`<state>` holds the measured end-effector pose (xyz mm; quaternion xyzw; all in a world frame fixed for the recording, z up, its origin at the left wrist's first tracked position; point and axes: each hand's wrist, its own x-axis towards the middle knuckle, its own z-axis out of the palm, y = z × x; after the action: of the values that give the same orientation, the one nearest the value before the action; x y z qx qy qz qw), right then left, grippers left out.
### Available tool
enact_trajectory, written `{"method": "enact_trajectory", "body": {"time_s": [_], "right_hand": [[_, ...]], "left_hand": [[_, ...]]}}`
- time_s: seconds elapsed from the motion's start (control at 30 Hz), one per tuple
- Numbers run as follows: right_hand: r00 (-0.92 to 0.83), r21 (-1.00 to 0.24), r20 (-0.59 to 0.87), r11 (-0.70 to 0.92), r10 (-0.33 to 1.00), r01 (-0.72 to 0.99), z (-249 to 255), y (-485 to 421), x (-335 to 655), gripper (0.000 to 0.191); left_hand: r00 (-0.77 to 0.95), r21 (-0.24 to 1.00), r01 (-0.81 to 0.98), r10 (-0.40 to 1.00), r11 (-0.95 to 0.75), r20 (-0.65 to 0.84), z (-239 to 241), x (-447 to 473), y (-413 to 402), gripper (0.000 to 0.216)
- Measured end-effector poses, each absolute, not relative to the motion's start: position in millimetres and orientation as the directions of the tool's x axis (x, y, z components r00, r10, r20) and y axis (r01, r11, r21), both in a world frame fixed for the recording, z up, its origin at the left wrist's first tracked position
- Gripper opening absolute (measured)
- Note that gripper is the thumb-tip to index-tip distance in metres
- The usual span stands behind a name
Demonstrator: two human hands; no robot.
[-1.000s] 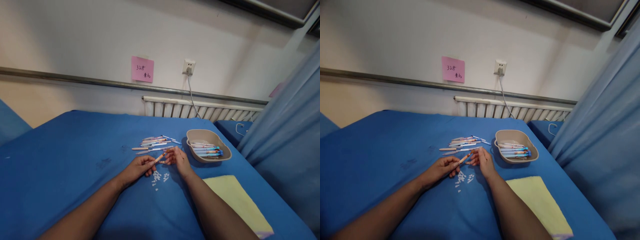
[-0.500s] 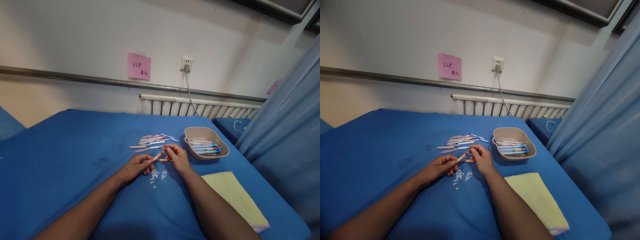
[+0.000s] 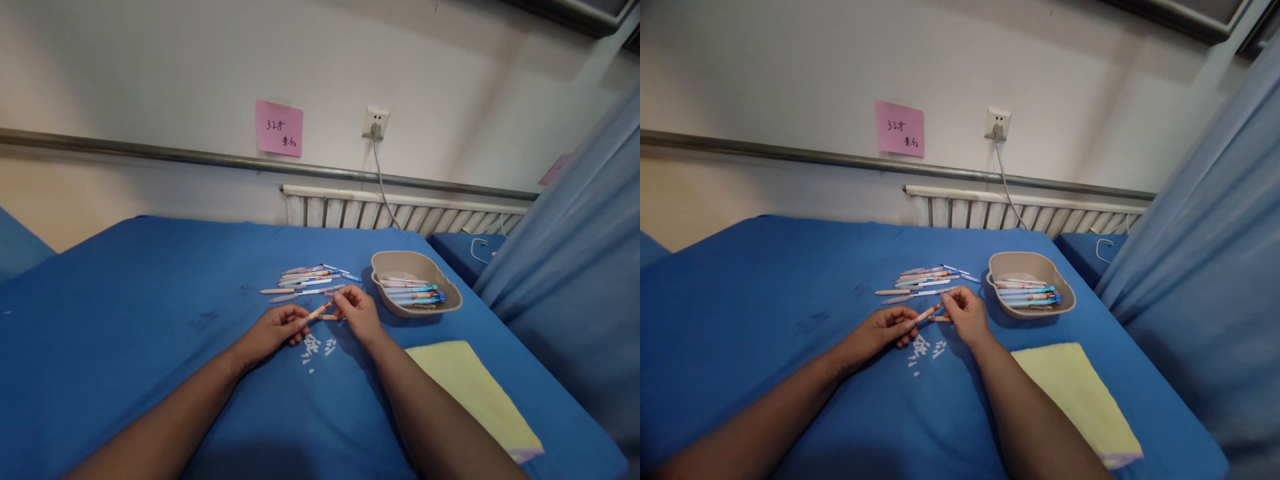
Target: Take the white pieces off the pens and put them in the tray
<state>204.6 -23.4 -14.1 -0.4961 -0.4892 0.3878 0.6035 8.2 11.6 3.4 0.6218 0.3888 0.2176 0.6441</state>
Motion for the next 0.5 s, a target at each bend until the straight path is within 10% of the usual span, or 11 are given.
{"method": "enact_trajectory", "body": {"time_s": [0.5], "right_hand": [[0.360, -0.958, 0.252, 0.178, 0.898, 0.225, -15, -14, 204, 0.051]], "left_hand": [[0.466, 0.970, 0.238, 0.883, -0.059, -0.061, 46, 26, 13, 0.034]]}}
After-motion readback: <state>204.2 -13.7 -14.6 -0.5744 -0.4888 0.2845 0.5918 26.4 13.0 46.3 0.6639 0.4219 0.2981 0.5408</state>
